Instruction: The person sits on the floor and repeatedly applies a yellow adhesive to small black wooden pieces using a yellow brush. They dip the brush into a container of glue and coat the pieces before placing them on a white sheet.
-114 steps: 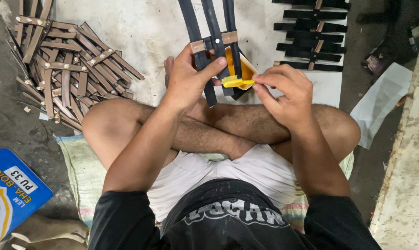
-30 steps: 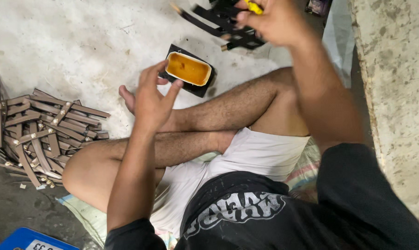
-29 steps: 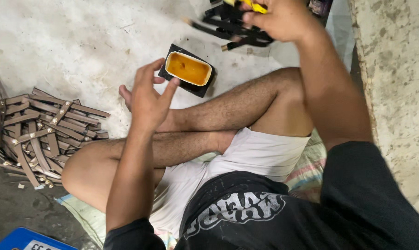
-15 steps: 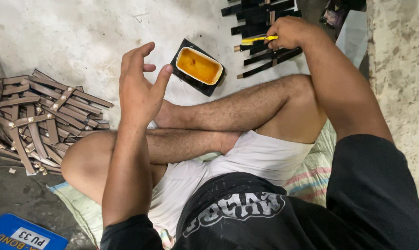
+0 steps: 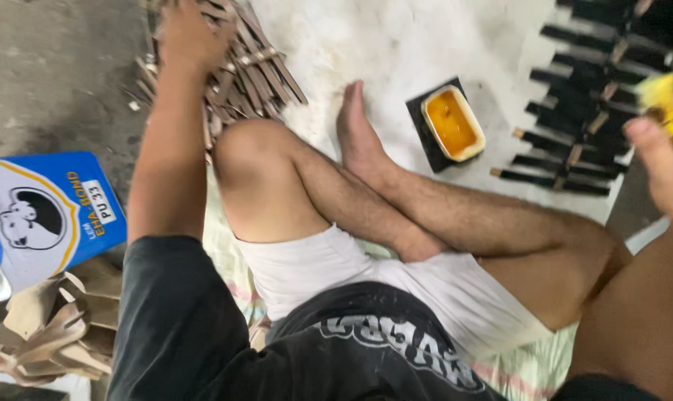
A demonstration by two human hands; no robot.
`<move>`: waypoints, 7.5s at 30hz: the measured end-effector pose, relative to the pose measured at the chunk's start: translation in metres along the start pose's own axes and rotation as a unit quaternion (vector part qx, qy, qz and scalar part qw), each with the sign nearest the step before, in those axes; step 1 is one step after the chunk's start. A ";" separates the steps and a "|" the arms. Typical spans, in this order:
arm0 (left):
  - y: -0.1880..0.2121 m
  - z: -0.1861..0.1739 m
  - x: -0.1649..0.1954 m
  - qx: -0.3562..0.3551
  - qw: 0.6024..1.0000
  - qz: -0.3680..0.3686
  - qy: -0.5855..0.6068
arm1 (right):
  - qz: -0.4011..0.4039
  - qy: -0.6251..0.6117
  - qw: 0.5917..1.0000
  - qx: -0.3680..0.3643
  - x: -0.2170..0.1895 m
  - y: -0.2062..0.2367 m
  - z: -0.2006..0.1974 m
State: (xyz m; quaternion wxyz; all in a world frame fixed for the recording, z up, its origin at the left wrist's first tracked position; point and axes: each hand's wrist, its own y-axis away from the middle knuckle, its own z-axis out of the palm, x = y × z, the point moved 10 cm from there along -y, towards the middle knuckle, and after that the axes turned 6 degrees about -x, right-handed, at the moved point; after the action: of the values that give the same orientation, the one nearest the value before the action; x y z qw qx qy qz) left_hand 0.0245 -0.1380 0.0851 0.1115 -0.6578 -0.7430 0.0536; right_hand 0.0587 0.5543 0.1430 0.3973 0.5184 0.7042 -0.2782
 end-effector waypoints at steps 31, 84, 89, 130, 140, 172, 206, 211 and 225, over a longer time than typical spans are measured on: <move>0.041 -0.153 0.024 -0.111 0.940 -0.178 0.268 | 0.021 -0.045 0.999 0.019 -0.066 -0.045 0.072; 0.060 -0.049 0.321 -0.273 0.673 -0.010 0.687 | -0.010 -0.106 0.992 0.061 -0.104 -0.023 0.074; 0.080 -0.043 0.343 -0.348 0.683 -0.015 0.643 | -0.129 0.036 0.984 0.115 -0.139 -0.020 0.093; 0.085 -0.014 0.342 -0.343 0.612 -0.028 0.712 | -0.130 0.031 0.987 0.085 -0.143 -0.024 0.089; 0.081 -0.021 0.331 -0.336 0.545 -0.084 0.763 | -0.123 0.064 0.986 0.092 -0.150 -0.028 0.085; 0.095 -0.013 0.360 -0.433 0.567 -0.002 0.700 | -0.067 -0.198 0.978 0.013 -0.106 -0.017 0.088; 0.086 -0.005 0.346 -0.371 0.340 -0.127 0.855 | 0.101 -0.337 0.934 -0.056 -0.067 -0.017 0.140; 0.114 0.005 0.379 -0.501 0.344 -0.067 0.791 | 0.125 -0.420 0.899 0.028 -0.046 -0.021 0.128; 0.073 -0.020 0.319 -0.313 0.517 -0.077 0.793 | -0.178 0.079 0.981 0.021 -0.156 -0.021 0.095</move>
State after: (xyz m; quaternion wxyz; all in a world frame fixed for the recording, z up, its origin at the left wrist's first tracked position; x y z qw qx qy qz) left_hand 0.0644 0.1852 0.1188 0.4447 -0.3604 -0.3637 -0.7349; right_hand 0.0873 0.3918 0.2244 0.2733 0.4135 0.8085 -0.3173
